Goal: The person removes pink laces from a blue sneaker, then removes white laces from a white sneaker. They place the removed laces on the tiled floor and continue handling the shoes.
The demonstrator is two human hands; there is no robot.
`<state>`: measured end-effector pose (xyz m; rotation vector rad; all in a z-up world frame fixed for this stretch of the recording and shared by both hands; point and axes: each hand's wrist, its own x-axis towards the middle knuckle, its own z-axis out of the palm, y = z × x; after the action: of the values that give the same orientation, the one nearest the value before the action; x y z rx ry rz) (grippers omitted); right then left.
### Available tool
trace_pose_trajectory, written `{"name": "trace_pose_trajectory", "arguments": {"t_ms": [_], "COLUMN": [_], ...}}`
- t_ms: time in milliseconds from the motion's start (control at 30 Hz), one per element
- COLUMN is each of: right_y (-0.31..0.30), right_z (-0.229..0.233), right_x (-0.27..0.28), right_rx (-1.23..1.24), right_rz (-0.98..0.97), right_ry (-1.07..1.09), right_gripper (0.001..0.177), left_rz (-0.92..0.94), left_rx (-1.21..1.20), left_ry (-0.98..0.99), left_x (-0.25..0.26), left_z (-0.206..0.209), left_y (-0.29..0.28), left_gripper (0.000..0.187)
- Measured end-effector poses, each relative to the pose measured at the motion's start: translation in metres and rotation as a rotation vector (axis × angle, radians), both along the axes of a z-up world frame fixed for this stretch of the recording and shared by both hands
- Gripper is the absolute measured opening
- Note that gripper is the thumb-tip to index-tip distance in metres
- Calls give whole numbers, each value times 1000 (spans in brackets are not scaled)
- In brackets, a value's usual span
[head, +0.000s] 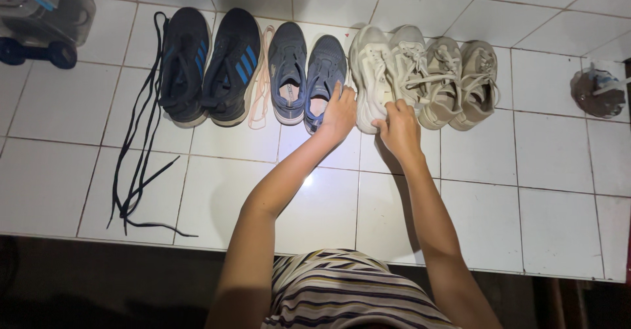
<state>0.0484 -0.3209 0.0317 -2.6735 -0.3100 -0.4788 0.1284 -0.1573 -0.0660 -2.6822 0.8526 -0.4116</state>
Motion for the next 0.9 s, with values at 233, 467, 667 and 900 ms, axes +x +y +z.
{"name": "trace_pose_trajectory", "arguments": {"t_ms": [233, 467, 667, 900], "right_y": [-12, -37, -55, -64], "right_z": [34, 68, 70, 61], "right_x": [-70, -114, -116, -107], "right_rx": [263, 216, 116, 61], "right_rz": [-31, -189, -304, -292], "right_ry": [-90, -253, -283, -226], "right_gripper": [38, 35, 32, 31], "left_rz": [-5, -365, -397, -488], "left_rx": [-232, -594, -756, -792], "left_ry": [19, 161, 229, 430], "left_x": [5, -16, -20, -82], "left_z": [10, 61, 76, 69], "left_y": [-11, -50, -52, -7], "left_gripper": [39, 79, 62, 49]}}
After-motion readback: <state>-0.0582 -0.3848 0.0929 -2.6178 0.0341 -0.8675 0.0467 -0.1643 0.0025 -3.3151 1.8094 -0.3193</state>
